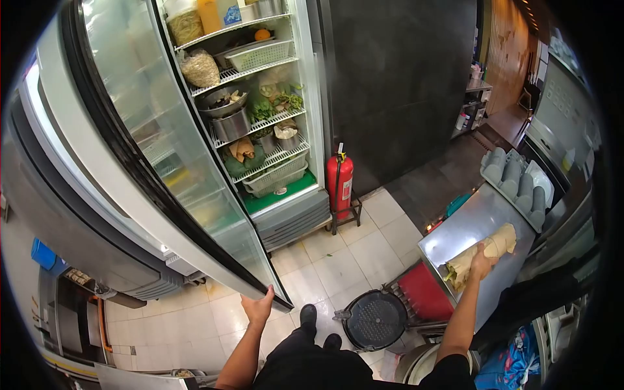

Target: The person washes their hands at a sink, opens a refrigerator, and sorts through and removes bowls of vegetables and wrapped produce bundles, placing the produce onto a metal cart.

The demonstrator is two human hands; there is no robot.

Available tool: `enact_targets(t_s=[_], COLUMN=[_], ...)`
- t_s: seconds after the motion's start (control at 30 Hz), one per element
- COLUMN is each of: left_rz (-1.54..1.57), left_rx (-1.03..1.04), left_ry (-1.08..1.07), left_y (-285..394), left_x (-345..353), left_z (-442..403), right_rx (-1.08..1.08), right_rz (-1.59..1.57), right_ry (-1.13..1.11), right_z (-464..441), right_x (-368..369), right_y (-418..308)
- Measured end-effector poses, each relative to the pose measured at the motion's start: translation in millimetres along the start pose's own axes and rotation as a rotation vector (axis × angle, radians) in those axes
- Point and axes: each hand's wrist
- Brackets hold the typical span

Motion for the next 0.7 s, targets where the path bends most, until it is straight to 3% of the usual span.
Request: enact_targets(t_s=[0.47,0.7], left_rz=[-0.001,-0.056], left_rx=[-0.017,-0.02], left_ry=[-0.018,-0.093], left_y=[4.4,14.2], left_x=[-5.5,-10.3], left_z=[-2.4,-5.5], right_rx=[-0.094,-0.026], right_rz=[-0.006,-0.022], right_ry=[0.069,0.037], right_z=[-9.2,-6.3], right_x=[10.5,5.9], right_y=[6.9,3.9])
Point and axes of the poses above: each hand's wrist, its own z-axis away from the middle knuckle, its own x-axis out of the palm, y = z × x, and after that the axes turned 14 degrees about x, right-handed
